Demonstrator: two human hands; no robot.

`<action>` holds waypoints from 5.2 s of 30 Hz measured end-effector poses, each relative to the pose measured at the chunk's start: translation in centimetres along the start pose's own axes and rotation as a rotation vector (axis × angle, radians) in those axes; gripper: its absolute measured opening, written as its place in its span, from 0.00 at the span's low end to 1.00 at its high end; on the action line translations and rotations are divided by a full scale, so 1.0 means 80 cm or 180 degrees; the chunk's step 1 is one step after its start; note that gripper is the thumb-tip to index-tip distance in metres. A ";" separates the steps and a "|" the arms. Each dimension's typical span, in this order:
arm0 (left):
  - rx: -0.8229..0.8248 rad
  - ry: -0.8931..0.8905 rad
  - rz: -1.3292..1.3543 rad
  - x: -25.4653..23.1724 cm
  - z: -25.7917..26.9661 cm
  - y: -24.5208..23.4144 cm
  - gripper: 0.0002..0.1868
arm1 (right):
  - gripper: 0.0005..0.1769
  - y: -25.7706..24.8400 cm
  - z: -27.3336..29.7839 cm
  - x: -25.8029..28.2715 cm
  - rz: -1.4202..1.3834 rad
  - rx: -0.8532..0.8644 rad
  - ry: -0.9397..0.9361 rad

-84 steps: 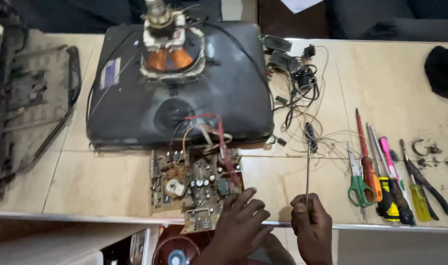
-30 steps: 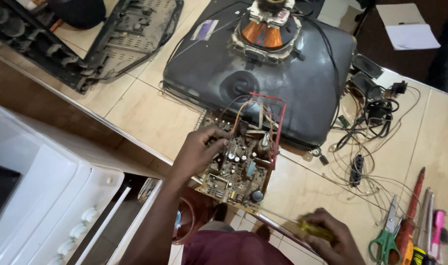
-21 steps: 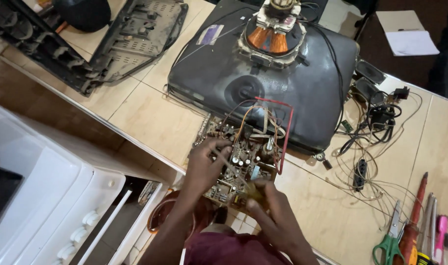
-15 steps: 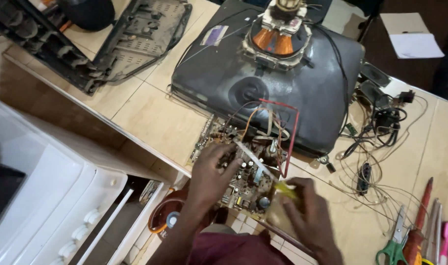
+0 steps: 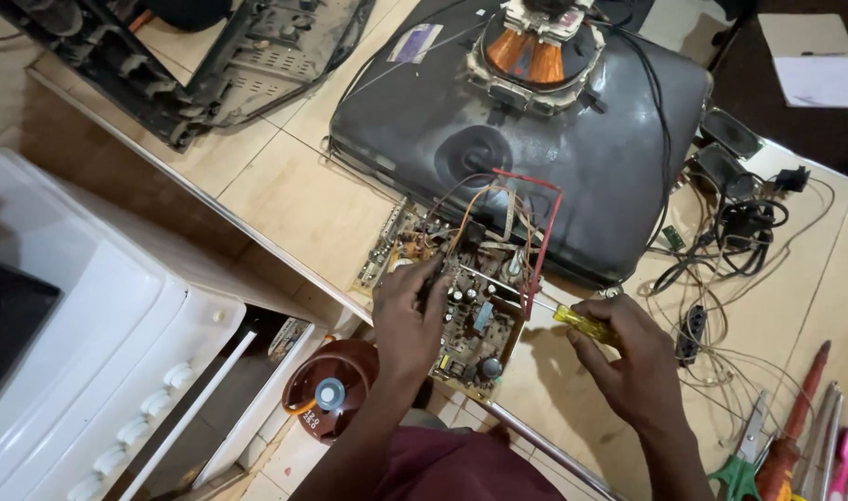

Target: Repairing a circuit board from a disassembled CRT television using a screwdriver and manual manipulation.

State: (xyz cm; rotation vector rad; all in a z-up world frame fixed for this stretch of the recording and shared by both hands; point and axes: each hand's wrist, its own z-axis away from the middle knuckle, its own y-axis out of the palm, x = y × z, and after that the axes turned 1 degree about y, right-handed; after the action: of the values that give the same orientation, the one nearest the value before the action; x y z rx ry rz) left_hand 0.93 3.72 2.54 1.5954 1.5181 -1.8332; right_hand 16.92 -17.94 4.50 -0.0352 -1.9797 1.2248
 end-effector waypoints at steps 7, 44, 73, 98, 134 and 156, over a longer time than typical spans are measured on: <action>0.0572 -0.0624 0.0127 -0.012 -0.015 -0.022 0.29 | 0.15 -0.007 -0.017 0.004 -0.0334 0.0030 -0.0372; 0.1468 -0.0894 0.0428 -0.018 -0.078 -0.053 0.12 | 0.15 0.009 -0.013 -0.012 -0.1655 0.0863 0.1588; 0.1322 -0.0406 0.0462 -0.003 -0.081 -0.057 0.10 | 0.26 0.022 0.000 -0.016 -0.1040 0.0427 0.1582; 0.2002 0.0474 -0.0155 -0.050 -0.135 -0.077 0.16 | 0.15 0.052 0.018 -0.031 -0.2670 -0.0170 0.1723; 0.1756 0.0642 0.0460 0.037 -0.098 -0.050 0.13 | 0.15 0.036 0.017 -0.021 -0.1273 -0.0141 0.1581; 0.1736 0.0701 0.0532 0.020 -0.103 -0.065 0.12 | 0.23 0.026 0.001 -0.007 -0.0752 0.0402 0.1988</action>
State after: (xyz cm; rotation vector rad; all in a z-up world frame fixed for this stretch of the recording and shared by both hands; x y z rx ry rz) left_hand 1.04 13.24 5.13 2.1494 0.9554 -2.1470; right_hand 16.51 -17.12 2.56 -0.1040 -1.3230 1.0232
